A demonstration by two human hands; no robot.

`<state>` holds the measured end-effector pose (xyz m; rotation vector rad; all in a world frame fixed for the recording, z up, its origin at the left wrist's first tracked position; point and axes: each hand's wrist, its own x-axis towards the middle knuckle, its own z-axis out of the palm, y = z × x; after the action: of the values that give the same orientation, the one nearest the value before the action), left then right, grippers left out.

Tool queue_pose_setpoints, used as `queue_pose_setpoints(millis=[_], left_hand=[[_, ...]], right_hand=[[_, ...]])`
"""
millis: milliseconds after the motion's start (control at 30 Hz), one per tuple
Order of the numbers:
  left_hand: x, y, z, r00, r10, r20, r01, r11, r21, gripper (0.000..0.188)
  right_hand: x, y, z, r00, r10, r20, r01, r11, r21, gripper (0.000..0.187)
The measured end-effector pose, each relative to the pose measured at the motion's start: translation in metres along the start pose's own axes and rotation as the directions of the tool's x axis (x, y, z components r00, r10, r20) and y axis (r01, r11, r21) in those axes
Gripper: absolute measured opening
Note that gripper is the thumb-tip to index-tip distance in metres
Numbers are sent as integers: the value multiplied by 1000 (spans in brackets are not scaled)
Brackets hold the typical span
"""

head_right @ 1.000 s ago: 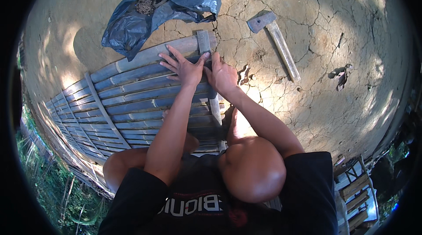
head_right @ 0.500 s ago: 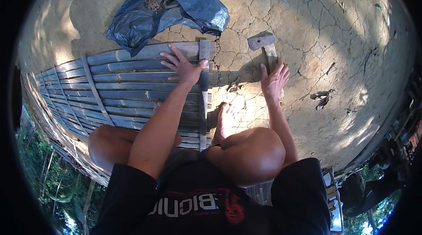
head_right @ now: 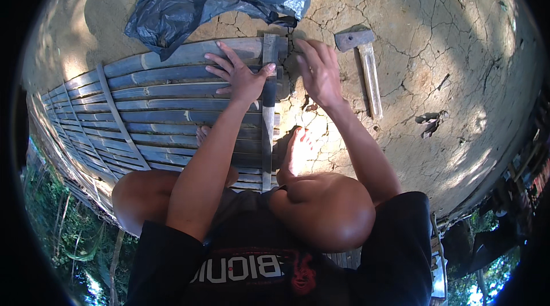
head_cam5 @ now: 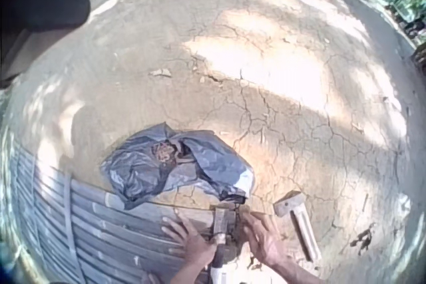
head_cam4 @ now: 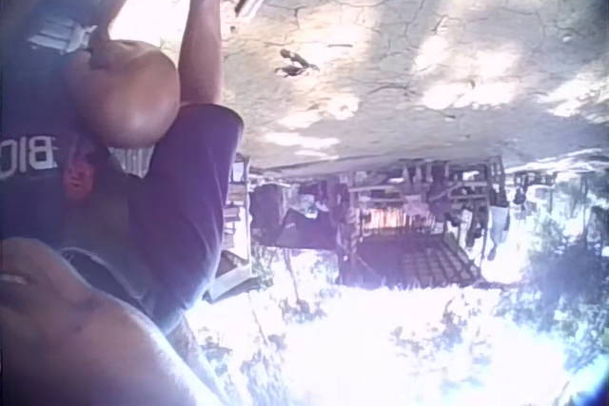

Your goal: The person nails bamboo strips onto a wooden frame using an axe head as a hammer.

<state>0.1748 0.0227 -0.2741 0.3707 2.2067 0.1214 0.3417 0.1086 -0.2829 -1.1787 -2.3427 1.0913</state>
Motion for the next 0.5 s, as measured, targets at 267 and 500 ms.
queue_pose_setpoints(millis=[267, 500], left_hand=[[3, -2, 2, 999, 36, -23, -36, 999, -25, 146], [3, -8, 4, 997, 61, -40, -62, 997, -42, 146]], right_hand=[[43, 12, 43, 994, -77, 75, 75, 997, 31, 28], [44, 17, 46, 993, 1, 118, -11, 997, 82, 27]])
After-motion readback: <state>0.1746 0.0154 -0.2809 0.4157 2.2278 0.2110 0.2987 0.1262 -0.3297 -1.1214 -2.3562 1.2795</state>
